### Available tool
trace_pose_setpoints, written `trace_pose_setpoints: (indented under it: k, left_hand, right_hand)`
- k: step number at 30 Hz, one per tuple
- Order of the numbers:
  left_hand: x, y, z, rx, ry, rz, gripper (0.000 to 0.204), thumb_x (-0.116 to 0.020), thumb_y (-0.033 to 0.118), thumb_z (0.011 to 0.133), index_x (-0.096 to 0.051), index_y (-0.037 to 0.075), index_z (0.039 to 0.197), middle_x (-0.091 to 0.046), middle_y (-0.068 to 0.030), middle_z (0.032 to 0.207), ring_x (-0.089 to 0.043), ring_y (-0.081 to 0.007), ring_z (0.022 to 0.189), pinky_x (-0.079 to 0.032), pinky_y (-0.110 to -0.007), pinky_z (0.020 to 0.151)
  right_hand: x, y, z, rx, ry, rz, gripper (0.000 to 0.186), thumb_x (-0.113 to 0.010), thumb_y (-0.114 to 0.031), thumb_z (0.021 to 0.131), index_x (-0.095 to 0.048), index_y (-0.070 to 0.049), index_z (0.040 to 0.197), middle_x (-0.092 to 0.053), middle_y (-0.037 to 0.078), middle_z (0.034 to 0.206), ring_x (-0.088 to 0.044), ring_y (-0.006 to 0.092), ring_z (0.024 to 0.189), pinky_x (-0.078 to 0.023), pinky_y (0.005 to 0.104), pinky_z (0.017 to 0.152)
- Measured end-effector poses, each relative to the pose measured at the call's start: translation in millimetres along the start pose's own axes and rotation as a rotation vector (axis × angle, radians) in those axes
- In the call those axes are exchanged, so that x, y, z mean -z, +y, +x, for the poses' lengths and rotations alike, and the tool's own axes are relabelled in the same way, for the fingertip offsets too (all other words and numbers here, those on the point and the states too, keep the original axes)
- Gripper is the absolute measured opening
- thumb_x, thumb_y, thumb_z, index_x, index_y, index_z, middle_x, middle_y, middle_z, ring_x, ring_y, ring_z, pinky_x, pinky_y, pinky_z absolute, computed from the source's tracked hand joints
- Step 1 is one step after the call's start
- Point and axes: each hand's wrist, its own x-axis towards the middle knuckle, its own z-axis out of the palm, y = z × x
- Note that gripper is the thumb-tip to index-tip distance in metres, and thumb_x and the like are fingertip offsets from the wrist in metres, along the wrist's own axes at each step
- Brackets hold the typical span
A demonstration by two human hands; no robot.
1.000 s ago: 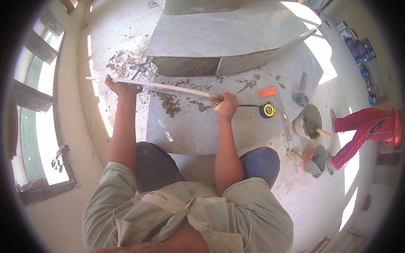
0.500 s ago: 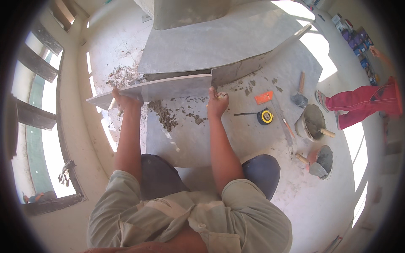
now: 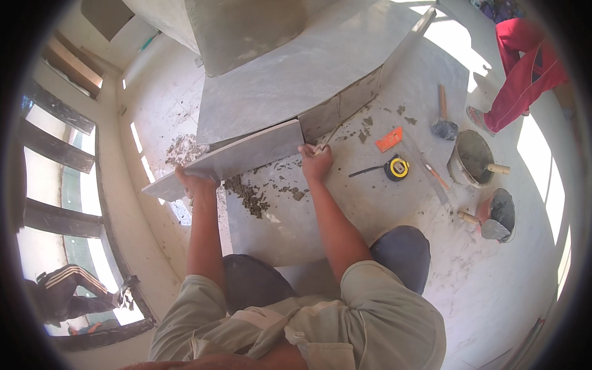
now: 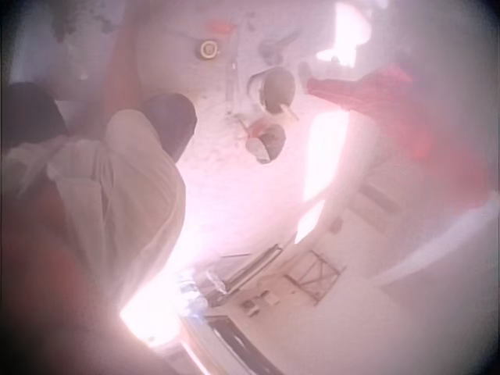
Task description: The person cuts a tile with an angle grinder and then fits it onto a curved masonry structure using mortar and a trowel.
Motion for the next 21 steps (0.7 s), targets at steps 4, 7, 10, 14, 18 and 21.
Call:
trace_pose_setpoints:
  k: [4,7,10,14,18,21]
  left_hand:
    - [8.0,1.7,20.7,-0.001,0.015,0.016,0.124,-0.086,0.050,0.069,-0.002,0.022,0.156,-0.044,-0.0152,0.151,-0.059,-0.0389,0.122,-0.056,-0.061,0.096]
    - [4.9,-6.1,12.4,0.029,0.005,0.027,0.124,-0.085,0.050,0.070,0.001,0.022,0.156,-0.045,-0.0148,0.151,-0.059,-0.0389,0.122,-0.055,-0.061,0.097]
    - [8.3,-5.4,11.8,0.034,-0.145,-0.017,0.120,-0.082,0.051,0.073,0.000,0.021,0.156,-0.046,-0.0138,0.150,-0.059,-0.0383,0.123,-0.055,-0.061,0.097]
    - [9.4,-6.7,16.8,0.054,-0.226,0.003,0.104,-0.076,0.052,0.078,-0.015,0.017,0.155,-0.049,-0.0117,0.147,-0.058,-0.0366,0.123,-0.054,-0.058,0.098]
    - [5.2,-13.9,12.2,0.045,-0.242,-0.014,0.088,-0.072,0.053,0.080,-0.034,0.014,0.149,-0.053,-0.0105,0.144,-0.058,-0.0350,0.122,-0.052,-0.055,0.098]
    - [11.0,-8.9,17.8,0.058,-0.254,-0.035,0.085,-0.072,0.053,0.080,-0.038,0.013,0.148,-0.055,-0.0112,0.142,-0.059,-0.0346,0.121,-0.052,-0.054,0.099]
  right_hand:
    - [-5.4,-12.9,2.1,-0.061,0.014,-0.076,0.045,-0.088,-0.001,0.074,-0.045,-0.004,0.090,-0.076,0.015,0.086,-0.072,0.0165,0.078,-0.055,0.0287,0.070]
    - [-3.0,-4.2,8.3,-0.094,0.049,0.055,0.041,-0.087,-0.002,0.074,-0.050,-0.002,0.090,-0.077,0.013,0.084,-0.074,0.0181,0.075,-0.054,0.0302,0.069]
    - [-5.2,-8.5,3.9,-0.105,0.038,0.031,0.040,-0.086,0.000,0.075,-0.049,-0.002,0.089,-0.077,0.012,0.082,-0.074,0.0172,0.074,-0.054,0.0287,0.069]
    - [-8.8,-6.7,9.8,-0.114,0.019,0.132,0.043,-0.084,0.006,0.076,-0.044,-0.003,0.091,-0.076,0.015,0.086,-0.073,0.0159,0.078,-0.054,0.0262,0.067]
    - [-6.1,-1.6,14.9,-0.108,0.028,0.150,0.045,-0.085,0.007,0.075,-0.044,-0.003,0.091,-0.074,0.015,0.087,-0.071,0.0143,0.076,-0.054,0.0259,0.065]
    - [-8.2,-20.0,9.1,-0.107,0.035,0.082,0.045,-0.088,0.004,0.073,-0.046,-0.003,0.088,-0.073,0.013,0.083,-0.068,0.0124,0.073,-0.053,0.0262,0.065]
